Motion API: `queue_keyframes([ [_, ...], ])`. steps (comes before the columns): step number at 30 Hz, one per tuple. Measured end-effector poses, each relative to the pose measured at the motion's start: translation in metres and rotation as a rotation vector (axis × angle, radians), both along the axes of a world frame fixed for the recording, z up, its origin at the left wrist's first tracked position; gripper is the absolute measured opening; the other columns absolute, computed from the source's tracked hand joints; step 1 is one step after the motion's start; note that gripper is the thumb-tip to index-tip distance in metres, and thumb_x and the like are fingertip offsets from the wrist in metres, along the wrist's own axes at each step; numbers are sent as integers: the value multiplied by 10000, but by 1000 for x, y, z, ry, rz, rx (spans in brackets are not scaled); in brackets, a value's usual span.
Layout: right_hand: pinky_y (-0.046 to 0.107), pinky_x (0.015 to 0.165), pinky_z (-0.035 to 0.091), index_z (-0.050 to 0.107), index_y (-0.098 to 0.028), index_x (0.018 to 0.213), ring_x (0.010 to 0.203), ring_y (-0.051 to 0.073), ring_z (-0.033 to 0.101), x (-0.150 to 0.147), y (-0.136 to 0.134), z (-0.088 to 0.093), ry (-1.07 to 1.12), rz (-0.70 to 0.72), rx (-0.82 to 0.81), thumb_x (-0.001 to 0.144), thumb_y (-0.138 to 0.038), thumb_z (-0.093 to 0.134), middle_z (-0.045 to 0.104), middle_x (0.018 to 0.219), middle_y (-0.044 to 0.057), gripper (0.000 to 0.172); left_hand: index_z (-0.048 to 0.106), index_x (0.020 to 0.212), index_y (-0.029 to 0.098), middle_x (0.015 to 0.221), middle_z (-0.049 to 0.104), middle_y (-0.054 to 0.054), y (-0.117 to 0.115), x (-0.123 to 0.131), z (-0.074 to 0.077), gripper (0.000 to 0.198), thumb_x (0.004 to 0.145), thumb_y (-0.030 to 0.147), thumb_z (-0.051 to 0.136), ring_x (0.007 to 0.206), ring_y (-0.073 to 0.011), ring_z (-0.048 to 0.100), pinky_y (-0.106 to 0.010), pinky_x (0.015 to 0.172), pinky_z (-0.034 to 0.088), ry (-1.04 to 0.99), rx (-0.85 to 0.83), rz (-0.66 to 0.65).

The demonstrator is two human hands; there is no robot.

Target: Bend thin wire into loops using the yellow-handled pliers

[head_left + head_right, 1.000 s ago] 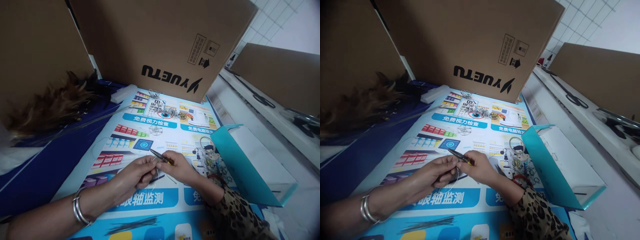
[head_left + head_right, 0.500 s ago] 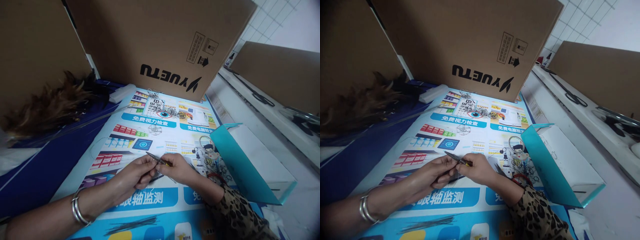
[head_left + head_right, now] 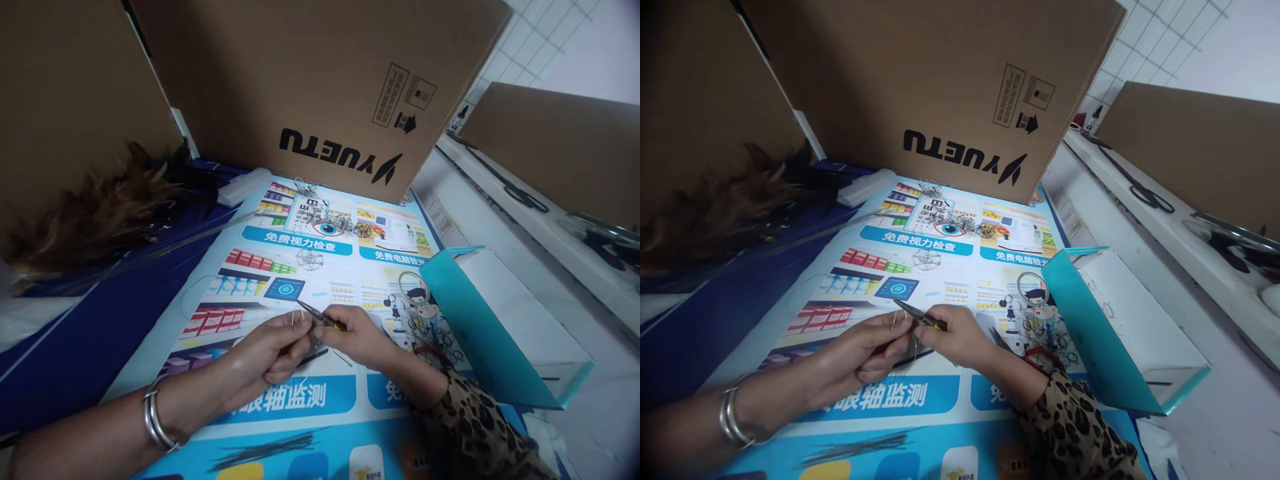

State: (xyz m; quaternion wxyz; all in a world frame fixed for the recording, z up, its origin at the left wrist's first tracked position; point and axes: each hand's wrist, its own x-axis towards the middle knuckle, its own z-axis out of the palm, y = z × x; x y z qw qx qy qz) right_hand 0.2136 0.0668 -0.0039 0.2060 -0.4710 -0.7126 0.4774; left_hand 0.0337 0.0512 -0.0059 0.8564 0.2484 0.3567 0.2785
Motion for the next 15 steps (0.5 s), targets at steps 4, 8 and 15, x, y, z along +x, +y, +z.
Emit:
queue_keyframes([
  [4, 176, 507, 276, 453, -166, 654, 579, 75, 342, 0, 0, 1, -32, 15, 48, 820, -419, 487, 368, 616, -46, 304, 418, 650, 161, 518, 383, 59, 1, -1, -4, 285, 826, 344, 547, 366, -14, 206, -167, 342, 84, -77, -56, 14],
  [8, 176, 518, 270, 440, -170, 651, 603, 78, 362, -2, -1, 1, -52, 16, 100, 818, -382, 489, 381, 624, -47, 274, 403, 652, 165, 526, 384, 53, 2, 1, -8, 251, 841, 281, 522, 375, -22, 209, -169, 348, 90, -105, -52, 82],
  [15, 181, 500, 252, 379, -182, 638, 567, 72, 323, -10, -6, -2, -80, -85, 116, 815, -341, 473, 340, 600, -59, 256, 416, 685, 169, 512, 353, 63, -2, 5, -9, 253, 865, 328, 496, 393, -30, 173, -164, 357, 103, -73, 11, 180],
])
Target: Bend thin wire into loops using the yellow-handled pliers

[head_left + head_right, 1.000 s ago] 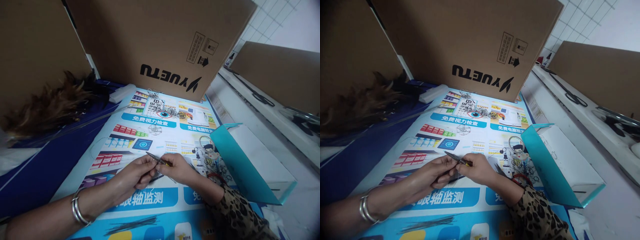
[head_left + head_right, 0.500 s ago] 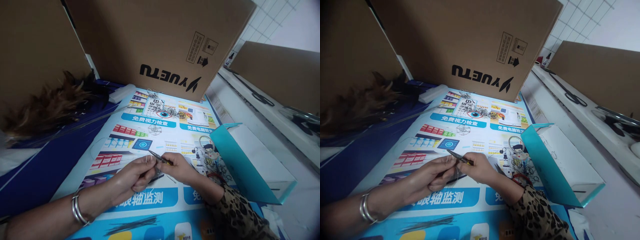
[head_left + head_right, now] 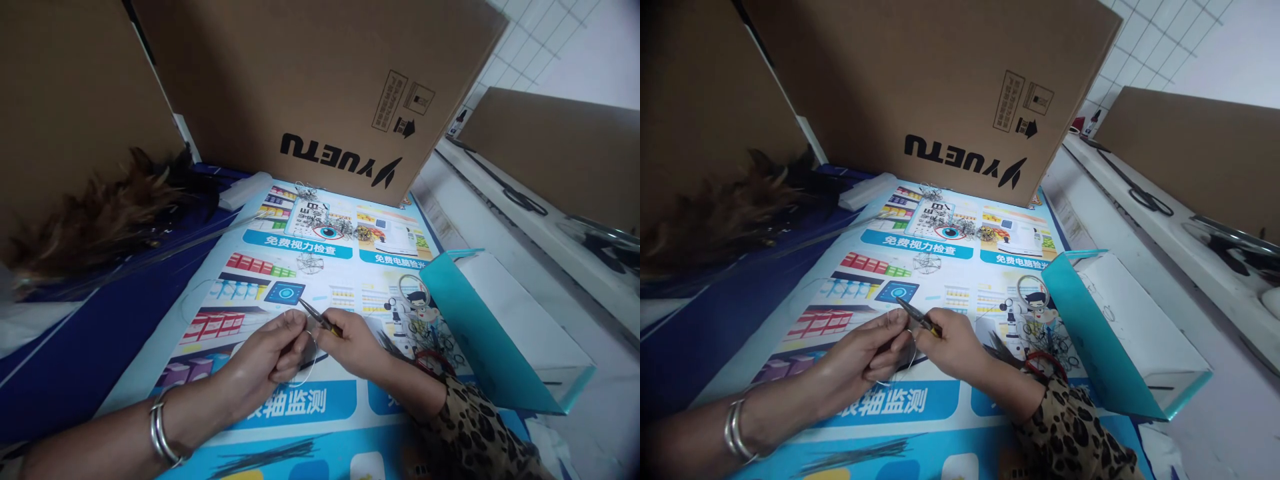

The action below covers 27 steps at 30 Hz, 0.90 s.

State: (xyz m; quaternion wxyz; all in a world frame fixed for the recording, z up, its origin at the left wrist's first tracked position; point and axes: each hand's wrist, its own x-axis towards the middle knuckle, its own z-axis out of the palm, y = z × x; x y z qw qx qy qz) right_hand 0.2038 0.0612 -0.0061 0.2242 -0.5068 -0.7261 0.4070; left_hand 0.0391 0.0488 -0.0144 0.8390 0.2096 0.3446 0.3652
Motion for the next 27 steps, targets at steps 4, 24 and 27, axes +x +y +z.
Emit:
queue_keyframes([
  [4, 185, 510, 260, 345, -186, 629, 568, 75, 340, -5, 0, 0, -22, -50, 36, 806, -308, 473, 349, 596, -58, 251, 429, 701, 167, 538, 387, 57, -2, 2, 0, 263, 865, 360, 499, 401, -30, 197, -160, 362, 133, 13, 34, 30],
  [24, 193, 540, 298, 472, -165, 686, 587, 82, 343, 2, 9, 10, 235, 14, -176, 805, -339, 520, 375, 618, -48, 216, 488, 744, 178, 598, 478, 32, 3, -2, 5, 291, 864, 441, 462, 475, -69, 373, -207, 461, 280, 94, 100, -89],
  [27, 194, 540, 298, 490, -164, 698, 585, 82, 345, 4, 9, 11, 189, 7, -156, 806, -352, 524, 382, 618, -48, 219, 482, 728, 181, 549, 468, 37, 2, -4, 3, 302, 871, 444, 446, 474, -76, 373, -210, 476, 290, 138, 155, -43],
])
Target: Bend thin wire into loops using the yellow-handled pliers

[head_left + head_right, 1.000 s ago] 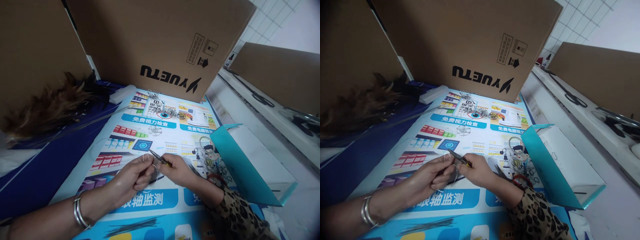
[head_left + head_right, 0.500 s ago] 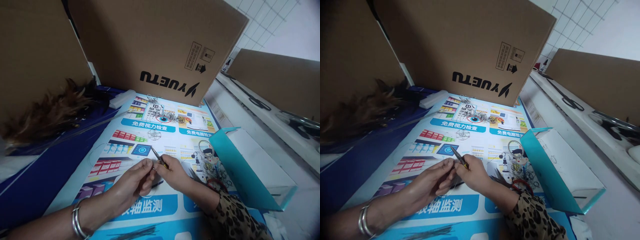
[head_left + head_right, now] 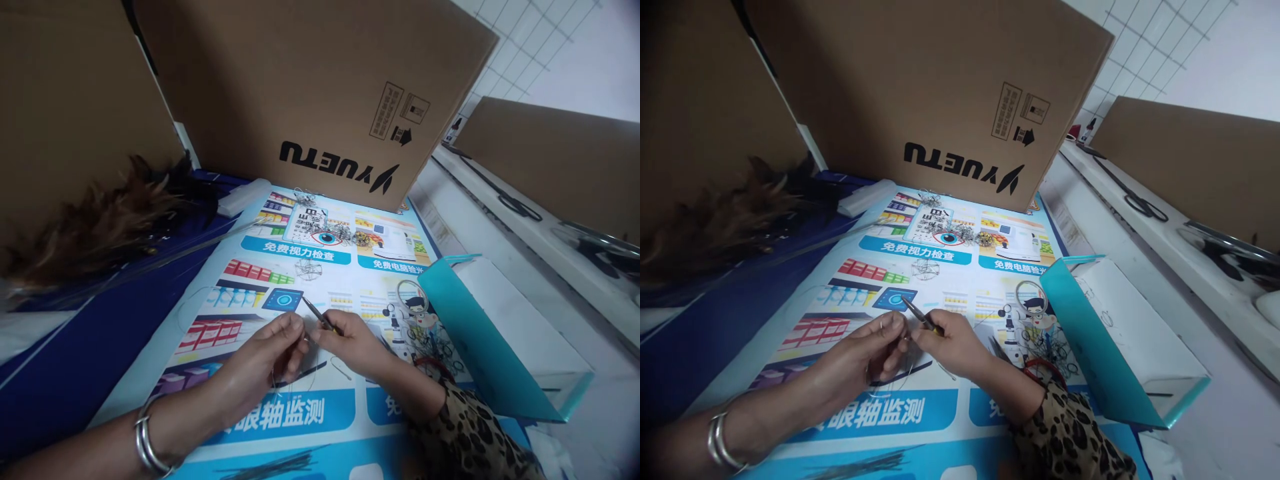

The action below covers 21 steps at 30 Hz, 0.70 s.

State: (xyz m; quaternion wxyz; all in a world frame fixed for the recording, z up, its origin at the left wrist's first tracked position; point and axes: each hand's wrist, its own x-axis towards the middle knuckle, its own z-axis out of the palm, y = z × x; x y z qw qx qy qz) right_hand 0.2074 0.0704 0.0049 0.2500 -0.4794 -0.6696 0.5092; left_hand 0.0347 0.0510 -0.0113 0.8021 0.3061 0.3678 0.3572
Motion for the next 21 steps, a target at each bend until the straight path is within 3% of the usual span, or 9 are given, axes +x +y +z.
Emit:
queue_keyframes([
  [7, 192, 503, 264, 459, -164, 663, 577, 79, 328, 0, -9, 2, -29, 7, -5, 792, -384, 536, 356, 605, -48, 266, 484, 739, 184, 570, 509, 31, 2, 0, 1, 258, 858, 412, 487, 500, -81, 407, -197, 494, 326, 62, 93, 169],
  [14, 187, 501, 277, 493, -163, 683, 568, 75, 348, -2, -13, -7, -41, -24, 26, 801, -302, 515, 379, 597, -51, 183, 488, 738, 185, 560, 505, 31, 2, 0, 2, 267, 873, 413, 457, 524, -88, 415, -189, 495, 307, 102, 128, 125],
  [21, 181, 518, 294, 527, -169, 711, 574, 76, 386, 0, -13, -4, -120, -35, 110, 805, -274, 503, 415, 606, -51, 144, 480, 714, 190, 632, 467, 39, 4, -4, 2, 245, 834, 398, 529, 573, -99, 417, -215, 553, 334, 159, 165, 141],
])
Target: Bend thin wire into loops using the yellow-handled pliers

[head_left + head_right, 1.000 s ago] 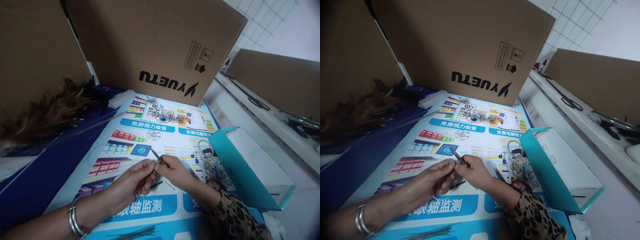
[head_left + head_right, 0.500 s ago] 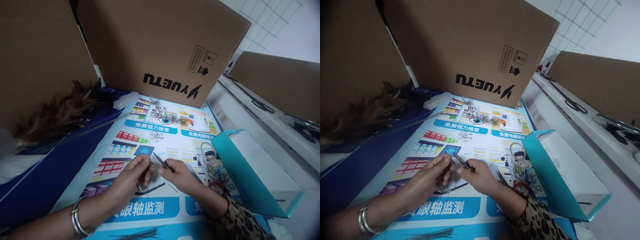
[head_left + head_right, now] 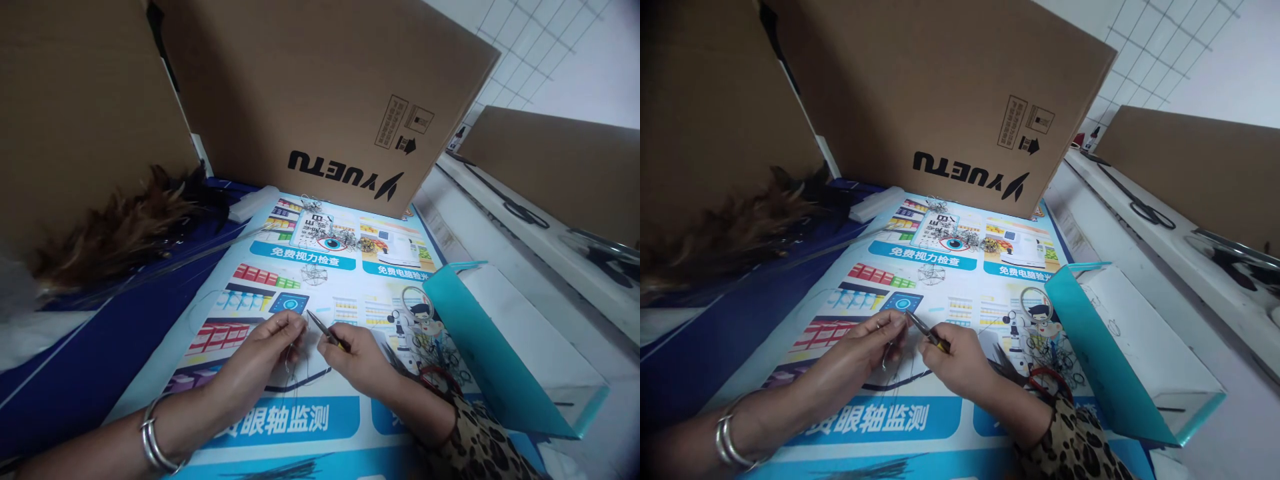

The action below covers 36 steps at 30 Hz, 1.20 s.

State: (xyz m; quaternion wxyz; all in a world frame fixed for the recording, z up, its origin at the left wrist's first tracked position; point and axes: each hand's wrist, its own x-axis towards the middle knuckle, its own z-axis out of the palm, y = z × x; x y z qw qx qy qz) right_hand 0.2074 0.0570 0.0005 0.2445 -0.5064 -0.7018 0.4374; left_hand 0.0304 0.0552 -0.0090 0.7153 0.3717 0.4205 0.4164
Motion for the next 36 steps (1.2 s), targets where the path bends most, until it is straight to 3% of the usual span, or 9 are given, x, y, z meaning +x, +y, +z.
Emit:
queue_keyframes([
  [9, 193, 508, 276, 490, -167, 623, 551, 79, 377, -2, 0, -3, -131, -90, 167, 799, -289, 500, 400, 574, -49, 215, 549, 777, 190, 774, 554, 3, 3, 0, 0, 215, 807, 402, 560, 688, -131, 489, -227, 608, 372, 51, 34, -5],
  [13, 199, 521, 296, 551, -172, 699, 568, 89, 410, -2, 0, -2, -126, -124, 176, 811, -301, 480, 463, 607, -36, 186, 576, 819, 188, 840, 603, -25, 3, 1, 0, 203, 807, 390, 564, 758, -151, 530, -250, 668, 395, 16, 11, -24],
  [17, 199, 531, 318, 551, -184, 790, 580, 97, 433, -1, 1, -4, -110, -180, 151, 779, -279, 501, 499, 646, -33, 108, 588, 811, 191, 830, 623, -20, 3, 1, 2, 193, 799, 383, 578, 726, -141, 537, -249, 659, 396, -2, -9, -40],
  [36, 191, 529, 314, 551, -177, 734, 569, 89, 409, -1, 1, -10, -124, -148, 190, 764, -255, 514, 475, 619, -39, 91, 579, 709, 177, 679, 575, -3, 7, 0, 4, 210, 760, 380, 599, 616, -138, 471, -239, 587, 349, 166, 114, -85],
])
